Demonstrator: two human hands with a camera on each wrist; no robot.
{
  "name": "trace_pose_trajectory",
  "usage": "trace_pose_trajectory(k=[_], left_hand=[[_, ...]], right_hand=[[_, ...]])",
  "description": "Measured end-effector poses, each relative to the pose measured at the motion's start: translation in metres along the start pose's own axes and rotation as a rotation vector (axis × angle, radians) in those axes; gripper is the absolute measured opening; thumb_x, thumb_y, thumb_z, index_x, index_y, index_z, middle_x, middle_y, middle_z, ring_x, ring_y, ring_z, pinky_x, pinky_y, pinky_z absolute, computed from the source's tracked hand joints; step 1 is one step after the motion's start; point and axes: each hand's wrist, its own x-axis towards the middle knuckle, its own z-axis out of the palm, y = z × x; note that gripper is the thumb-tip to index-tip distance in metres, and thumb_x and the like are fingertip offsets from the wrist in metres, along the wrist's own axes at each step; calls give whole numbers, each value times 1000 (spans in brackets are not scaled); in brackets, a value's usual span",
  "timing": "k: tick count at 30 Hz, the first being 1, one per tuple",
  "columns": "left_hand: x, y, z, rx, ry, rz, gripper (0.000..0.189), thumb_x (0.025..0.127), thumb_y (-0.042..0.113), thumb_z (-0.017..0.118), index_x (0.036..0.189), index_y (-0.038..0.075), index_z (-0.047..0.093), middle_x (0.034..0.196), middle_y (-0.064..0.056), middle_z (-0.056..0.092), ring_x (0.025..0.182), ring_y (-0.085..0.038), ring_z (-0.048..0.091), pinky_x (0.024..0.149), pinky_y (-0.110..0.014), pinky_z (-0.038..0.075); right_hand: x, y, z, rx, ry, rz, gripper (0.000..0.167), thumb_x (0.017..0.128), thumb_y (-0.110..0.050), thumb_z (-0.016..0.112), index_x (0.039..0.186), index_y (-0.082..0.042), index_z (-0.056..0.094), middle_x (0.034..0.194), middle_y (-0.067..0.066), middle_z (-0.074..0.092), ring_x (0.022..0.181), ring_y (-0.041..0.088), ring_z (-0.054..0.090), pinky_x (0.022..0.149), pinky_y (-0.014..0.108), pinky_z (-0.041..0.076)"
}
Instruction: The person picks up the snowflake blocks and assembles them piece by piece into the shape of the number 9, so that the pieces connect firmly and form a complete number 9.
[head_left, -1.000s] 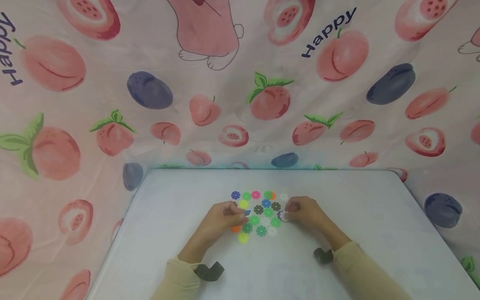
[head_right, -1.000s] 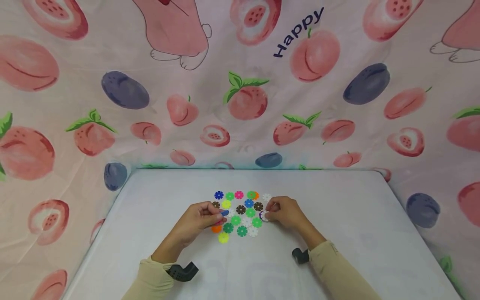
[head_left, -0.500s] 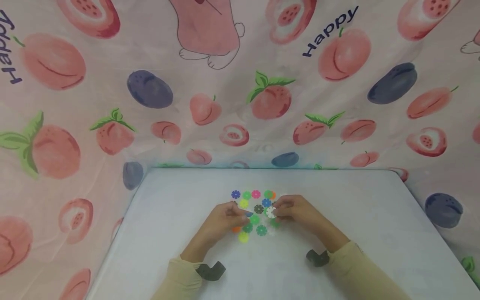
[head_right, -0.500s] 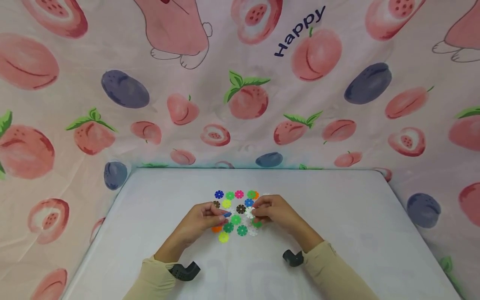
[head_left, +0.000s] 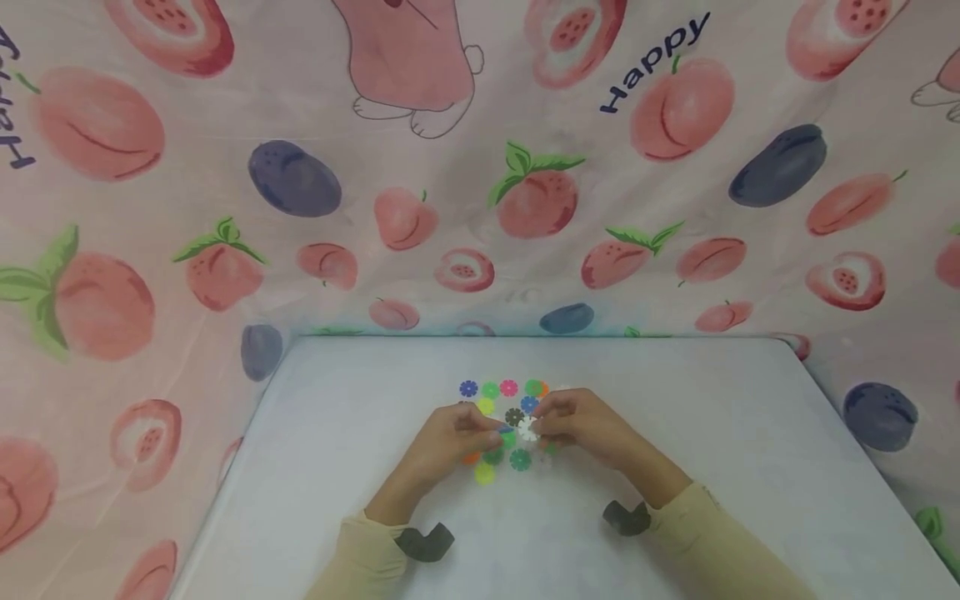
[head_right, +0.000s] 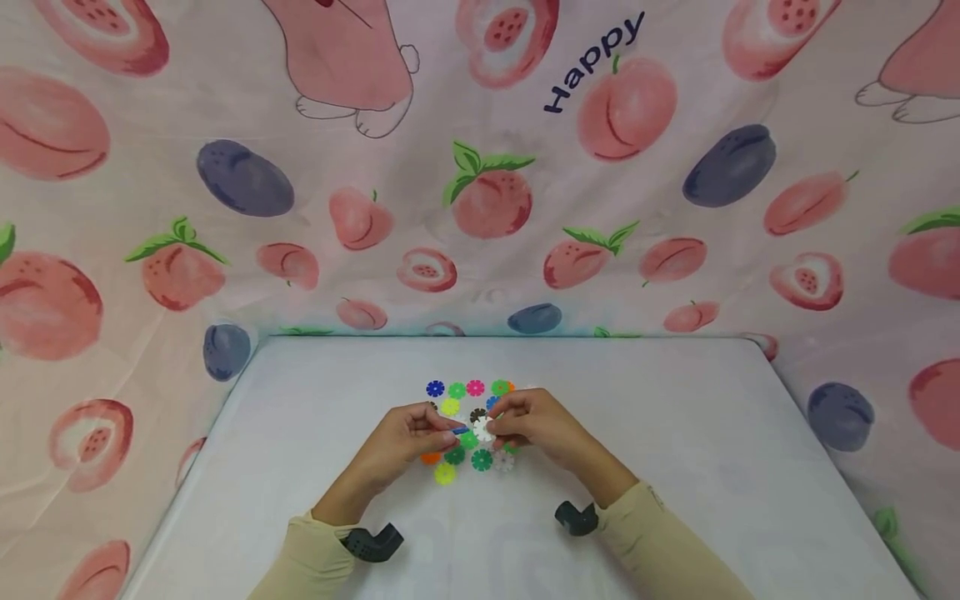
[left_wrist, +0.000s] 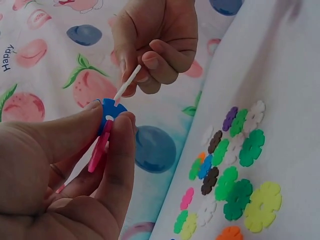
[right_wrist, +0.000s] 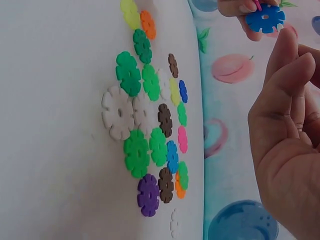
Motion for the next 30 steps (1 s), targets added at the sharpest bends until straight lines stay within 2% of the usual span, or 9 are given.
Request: trace_pose_trajectory(k=[3, 10, 18, 30], left_hand=[[0, 0, 0, 4, -7, 2, 18, 88, 26, 80, 93, 10, 72, 113, -1, 78, 108, -16, 71, 91, -31, 54], [-1, 3, -1, -5, -13, 13, 17, 88, 25, 80, 93, 10, 72, 112, 0, 78, 105, -15, 72, 88, -30, 55], [-2, 2, -1, -17, -25, 22, 19, 88, 25, 80, 95, 9, 72, 113, -2, 78, 103, -15, 72, 87, -30, 55], [-4, 0, 0, -66, -7, 50, 20, 87, 22, 81, 93, 6, 73, 111, -5, 78, 101, -17, 73, 83, -28, 58]], right_hand=[[0, -3, 2, -14, 0, 1, 21, 90, -18, 75, 106, -5, 74, 79, 3, 70, 81, 20, 67, 82, 35, 60], [1, -5, 5, -8, -7, 1, 23, 90, -20, 75, 106, -3, 74, 82, 4, 73, 81, 24, 69, 85, 40, 60], [2, -4, 7, 9, -18, 2, 22, 90, -18, 74, 106, -3, 74, 81, 3, 71, 78, 20, 67, 82, 36, 59], [0, -6, 13, 2, -11, -27, 22, 89, -17, 75, 104, -1, 73, 80, 2, 70, 79, 19, 64, 76, 30, 58]])
